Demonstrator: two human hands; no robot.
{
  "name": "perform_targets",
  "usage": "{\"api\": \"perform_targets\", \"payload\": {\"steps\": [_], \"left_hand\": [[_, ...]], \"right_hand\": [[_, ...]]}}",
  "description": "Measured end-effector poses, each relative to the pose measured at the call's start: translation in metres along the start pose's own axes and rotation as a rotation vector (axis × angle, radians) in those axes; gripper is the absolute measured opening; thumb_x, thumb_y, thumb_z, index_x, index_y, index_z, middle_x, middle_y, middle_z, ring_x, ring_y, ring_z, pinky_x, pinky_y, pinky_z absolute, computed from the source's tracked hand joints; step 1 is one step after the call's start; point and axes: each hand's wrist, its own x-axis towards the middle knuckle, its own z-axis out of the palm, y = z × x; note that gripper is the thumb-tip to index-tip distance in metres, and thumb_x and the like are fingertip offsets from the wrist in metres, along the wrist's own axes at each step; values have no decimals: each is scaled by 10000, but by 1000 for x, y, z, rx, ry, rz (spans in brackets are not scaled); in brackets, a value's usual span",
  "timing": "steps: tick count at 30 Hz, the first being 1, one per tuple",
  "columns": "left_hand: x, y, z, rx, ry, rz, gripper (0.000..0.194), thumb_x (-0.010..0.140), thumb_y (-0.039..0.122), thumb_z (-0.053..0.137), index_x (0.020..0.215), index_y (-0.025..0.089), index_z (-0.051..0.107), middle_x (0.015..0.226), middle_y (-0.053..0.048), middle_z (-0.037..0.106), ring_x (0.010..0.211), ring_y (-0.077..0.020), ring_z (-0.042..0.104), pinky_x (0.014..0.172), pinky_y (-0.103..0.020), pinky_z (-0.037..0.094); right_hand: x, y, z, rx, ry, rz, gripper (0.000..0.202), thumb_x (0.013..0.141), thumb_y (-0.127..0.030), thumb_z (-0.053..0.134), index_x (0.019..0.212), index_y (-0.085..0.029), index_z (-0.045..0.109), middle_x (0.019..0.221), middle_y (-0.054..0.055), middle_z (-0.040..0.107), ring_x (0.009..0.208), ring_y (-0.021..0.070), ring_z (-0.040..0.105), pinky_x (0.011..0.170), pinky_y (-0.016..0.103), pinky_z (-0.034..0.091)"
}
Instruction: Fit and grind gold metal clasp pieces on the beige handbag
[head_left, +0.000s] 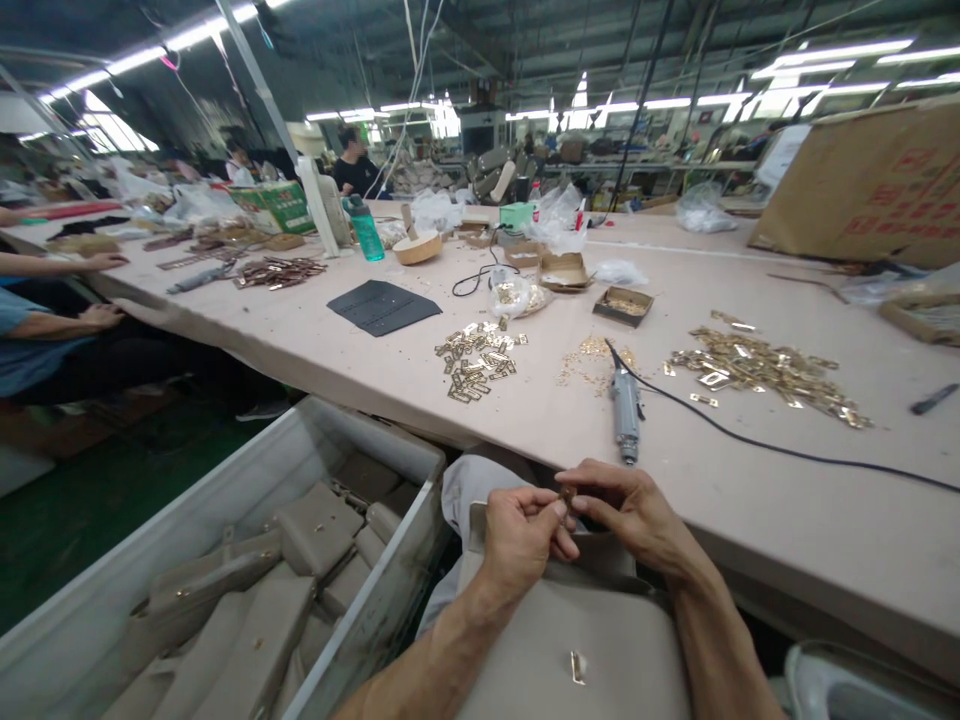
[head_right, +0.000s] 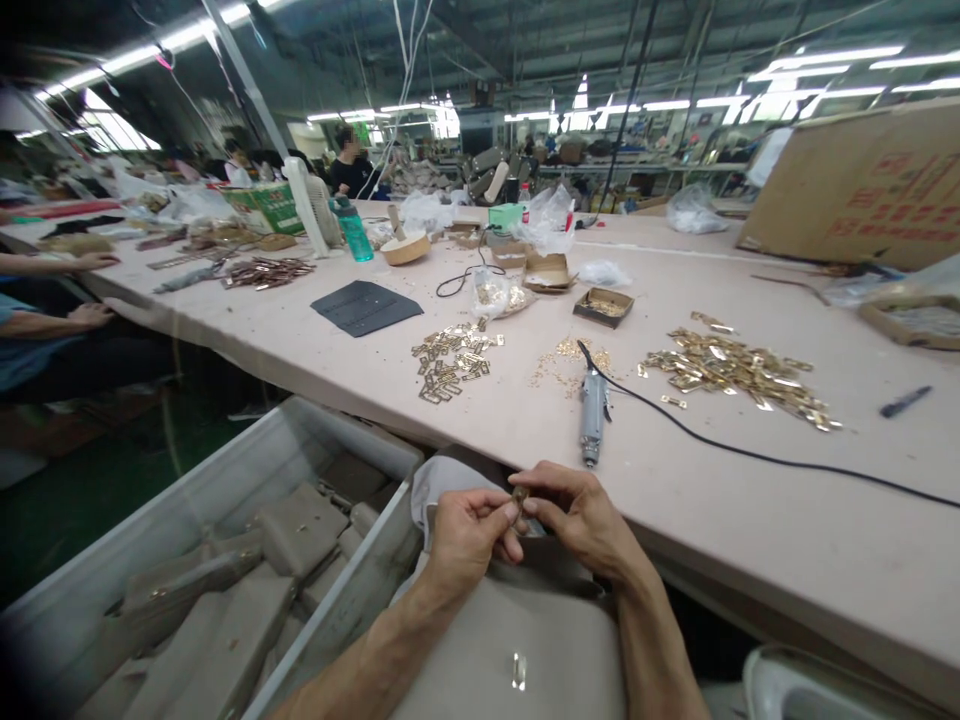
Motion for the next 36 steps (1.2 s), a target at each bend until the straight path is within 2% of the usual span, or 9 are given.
{"api": "perform_targets", "payload": {"steps": [10,17,21,23,26,28,30,32,36], "left_hand": [[2,2,-12,-79,-79,-30,397,708,406,871,776,40,735,658,-127,711,393,-121,586,394,-175,490],[5,2,-8,-39,-25,-37,438,705,458,866,766,48,727,619,-116,697,393,-131,588,392,-181,485],[5,0,-8,14,-41,-38,450,740,495,839,739,62,716,552,-100,668,374,-130,570,392,-177,456],[6,-5,-10,24,-34,-30,439,759,491,826,757,65,720,545,-96,667,378,-137,578,399,-180,453],[7,-12,-13,38,-10,2,451,764,502,817,776,61,724,586,-117,691,386,-147,594,402,-184,447],[8,-17,-14,45,-10,13,462,765,512,808,776,58,721,587,-123,691,385,-155,596,399,-189,444],[9,-20,-14,52,-18,18,447,785,500,785,781,58,721,560,-115,679,385,-160,595,405,-195,452],[10,-22,-14,61,-25,28,420,806,475,761,772,59,720,519,-103,658,380,-158,589,413,-195,454],[12,-21,-13,47,-14,43,411,794,468,764,738,65,709,539,-112,670,376,-159,591,403,-193,442]], "right_hand": [[14,-15,-12,-141,-107,1,307,902,-459,759,960,-158,759,896,77,689,837,215,632,768,300,489],[14,-7,-5,6,-87,13,291,911,-425,752,1003,-150,746,874,68,669,785,193,613,712,282,488],[10,-14,-4,-120,-40,49,290,928,-444,716,966,-158,750,847,63,680,766,190,621,689,274,485],[10,-20,-14,-228,129,85,350,922,-494,699,1029,-164,741,879,71,695,775,207,645,699,292,507],[20,-24,-43,-551,595,136,452,899,-587,663,1049,-165,724,855,82,697,755,240,659,742,357,529],[34,-21,-65,-829,788,238,488,885,-609,650,1059,-157,709,810,96,686,801,290,663,821,428,520],[51,-12,-81,-996,810,396,530,846,-602,689,1093,-132,685,847,146,686,926,370,659,898,510,494],[68,-1,-87,-949,823,493,527,734,-521,811,1037,-112,671,929,218,676,1054,462,618,951,591,455],[83,16,-89,-648,974,435,429,502,-235,903,798,-159,603,896,222,659,1159,541,544,1027,675,372]]}}
